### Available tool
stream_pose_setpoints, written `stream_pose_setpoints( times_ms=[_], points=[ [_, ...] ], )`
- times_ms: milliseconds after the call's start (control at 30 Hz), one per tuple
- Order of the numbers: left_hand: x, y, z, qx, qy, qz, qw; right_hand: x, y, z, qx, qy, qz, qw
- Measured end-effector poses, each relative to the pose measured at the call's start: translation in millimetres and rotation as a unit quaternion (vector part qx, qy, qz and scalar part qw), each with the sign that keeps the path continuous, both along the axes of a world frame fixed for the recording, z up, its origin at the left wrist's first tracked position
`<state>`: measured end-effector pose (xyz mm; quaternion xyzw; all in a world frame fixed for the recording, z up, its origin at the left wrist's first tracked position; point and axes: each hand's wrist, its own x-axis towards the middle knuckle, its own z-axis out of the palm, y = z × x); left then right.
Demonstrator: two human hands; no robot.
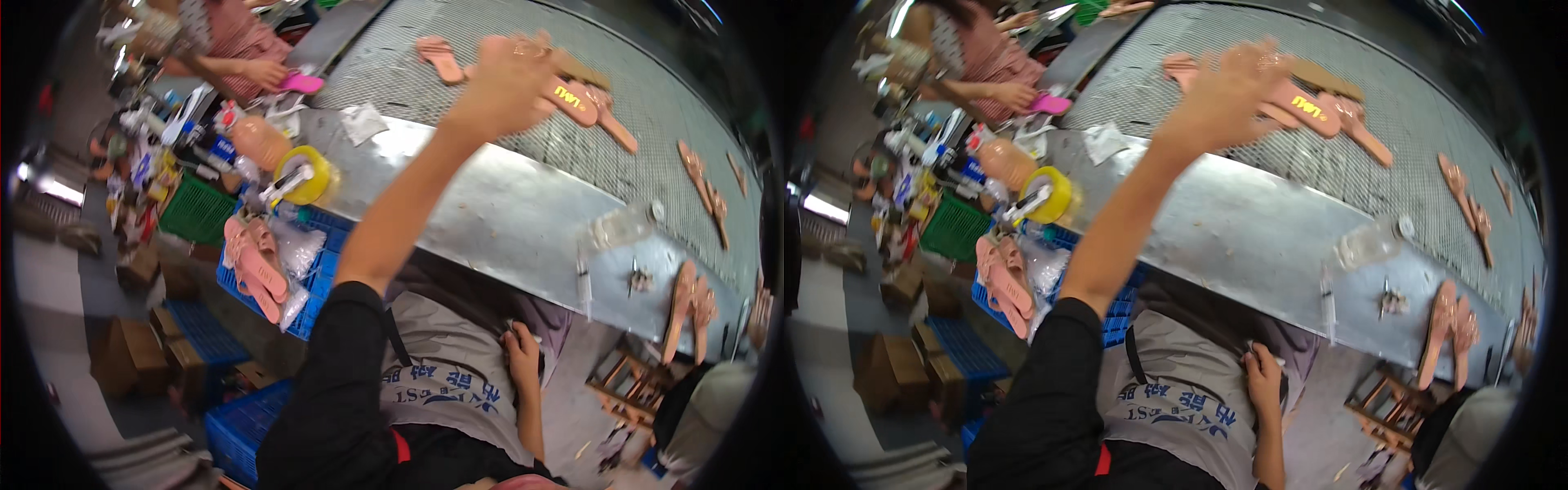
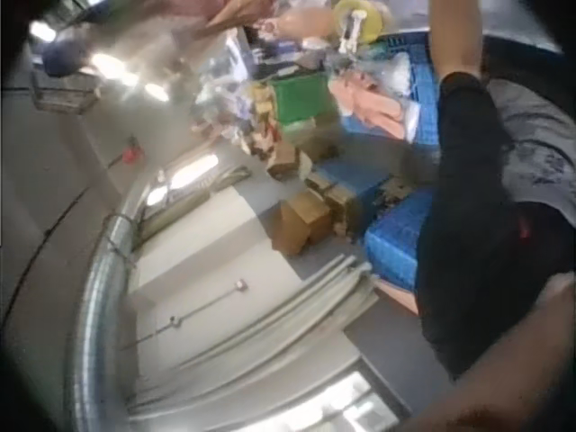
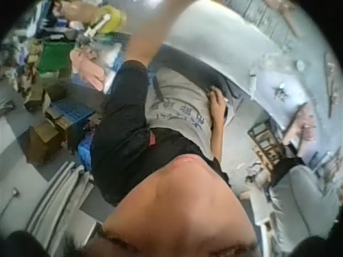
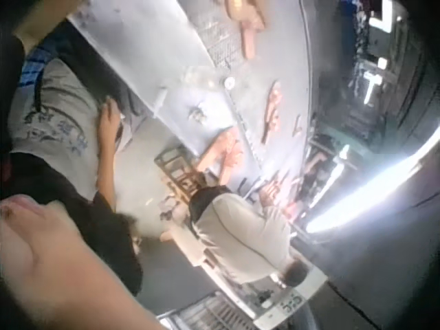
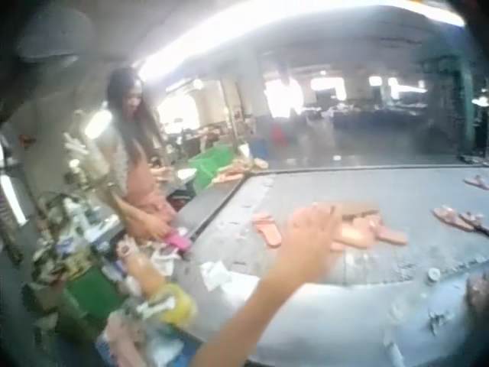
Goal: Cleaning and inspecting pink sandals at a footwear production workbench.
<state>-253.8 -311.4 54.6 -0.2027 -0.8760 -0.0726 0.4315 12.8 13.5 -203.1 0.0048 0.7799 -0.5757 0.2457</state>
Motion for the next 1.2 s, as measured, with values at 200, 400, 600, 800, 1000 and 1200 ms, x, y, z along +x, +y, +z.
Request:
stream_pose_setpoints(
  times_ms=[200,400,600,800,1000,1200],
  points=[
    [123.4,63.0,-58.4,0.076,-0.256,-0.235,0.934,-11.8,7.6,-1.4,0.024,-0.049,-0.047,0.997],
    [319.8,-0.2,-65.0,0.096,-0.362,0.025,0.927,-33.0,0.0,18.2,0.081,-0.045,0.024,0.995],
    [419.5,-108.8,-110.5,0.092,-0.207,0.616,0.755,-71.7,-22.4,43.2,0.032,-0.174,0.167,0.97],
    [421.6,-157.7,-184.3,0.296,-0.169,0.686,0.642,-101.9,-7.1,-32.6,-0.077,-0.247,0.107,0.96],
    [463.1,-151.1,-148.9,0.51,0.046,0.593,0.621,-99.7,-8.1,-39.8,-0.066,-0.243,0.087,0.964],
    [438.3,-82.8,-89.4,0.472,0.173,0.422,0.754,-104.7,3.3,-44.0,-0.086,-0.258,0.069,0.96]
  ],
)
